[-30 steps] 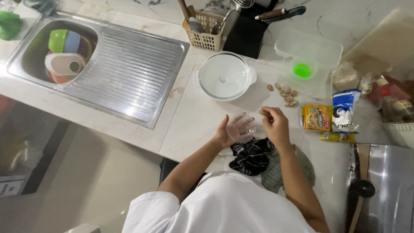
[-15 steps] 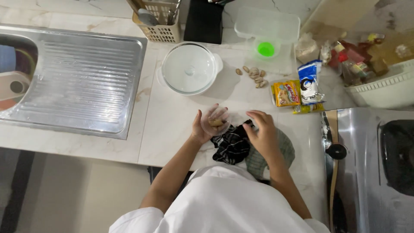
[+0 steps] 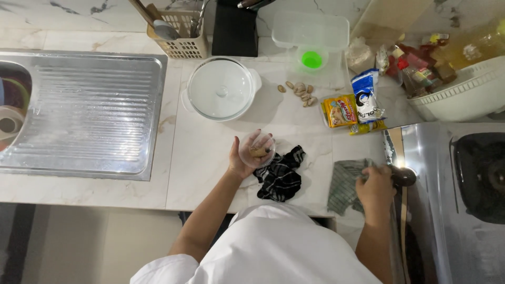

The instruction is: The person cleans a kitchen counter with a cloth, then places a white bowl and a glass lid on the surface. They gather garlic cloves into a small glass bowl and arrange various packaged food items, including noodles and seasoning packets, on the counter.

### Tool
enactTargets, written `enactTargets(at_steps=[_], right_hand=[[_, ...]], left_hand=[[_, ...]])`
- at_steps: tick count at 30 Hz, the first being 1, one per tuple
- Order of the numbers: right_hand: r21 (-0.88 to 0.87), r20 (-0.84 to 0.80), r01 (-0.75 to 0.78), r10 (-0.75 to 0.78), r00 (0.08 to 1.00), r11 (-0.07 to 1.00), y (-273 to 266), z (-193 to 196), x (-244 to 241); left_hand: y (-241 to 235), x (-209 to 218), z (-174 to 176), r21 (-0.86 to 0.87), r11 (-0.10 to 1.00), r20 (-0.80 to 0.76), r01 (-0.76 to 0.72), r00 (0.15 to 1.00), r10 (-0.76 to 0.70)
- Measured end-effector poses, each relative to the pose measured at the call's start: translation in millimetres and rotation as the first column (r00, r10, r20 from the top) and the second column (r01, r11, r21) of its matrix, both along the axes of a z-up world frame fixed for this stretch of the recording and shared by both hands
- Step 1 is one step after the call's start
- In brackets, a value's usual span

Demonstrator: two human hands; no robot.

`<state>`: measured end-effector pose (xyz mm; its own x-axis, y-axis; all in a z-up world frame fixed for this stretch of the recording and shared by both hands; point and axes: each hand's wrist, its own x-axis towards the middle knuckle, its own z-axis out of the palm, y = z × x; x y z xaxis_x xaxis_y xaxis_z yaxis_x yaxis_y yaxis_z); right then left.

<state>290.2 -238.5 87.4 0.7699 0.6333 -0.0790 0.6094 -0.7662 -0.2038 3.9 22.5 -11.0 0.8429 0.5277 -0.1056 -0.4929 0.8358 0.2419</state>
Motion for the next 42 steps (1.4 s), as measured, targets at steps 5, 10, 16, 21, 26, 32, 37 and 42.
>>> enactTargets(at_steps=[5, 10, 16, 21, 26, 32, 37, 42], right_hand=[[0.299, 0.181, -0.416, 0.377, 0.908, 0.859, 81.9, 16.6, -32.0], [0.58, 0.165, -0.592, 0.632, 0.757, 0.559, 194.0, -10.9, -23.6], [0.553, 0.254, -0.621, 0.597, 0.761, 0.556, 296.4, -74.6, 9.4], [0.378, 0.183, -0.547, 0.518, 0.835, 0.747, 297.5, -63.6, -9.2], [0.34, 0.416, -0.685, 0.55, 0.724, 0.644, 277.2, -62.7, -18.2], [0.333, 0.17, -0.598, 0.578, 0.798, 0.729, 262.2, -58.5, -23.1], [0.356, 0.052, -0.594, 0.619, 0.783, 0.721, 260.4, -68.3, -27.3], [0.423, -0.088, -0.581, 0.67, 0.737, 0.695, 249.7, -49.5, -47.4]], left_hand=[[1.4, 1.4, 1.5, 0.033, 0.999, -0.039, -0.011, 0.999, 0.013], [-3.9, -1.9, -4.5, 0.028, 0.999, -0.051, -0.026, 0.998, 0.028], [-0.7, -3.3, -10.9, 0.058, 0.998, 0.039, -0.037, 0.999, 0.035], [-0.7, -1.2, -21.5, 0.057, 0.998, 0.04, -0.025, 0.999, 0.023], [7.2, 3.7, -15.2, 0.052, 0.999, 0.019, -0.011, 1.0, 0.01], [4.6, 1.8, -20.6, 0.063, 0.998, 0.068, 0.023, 0.997, -0.028], [4.7, 1.4, -21.8, 0.05, 0.998, 0.076, 0.032, 0.996, -0.036], [1.6, -0.4, -19.2, 0.052, 0.998, 0.059, 0.017, 0.998, -0.02]])
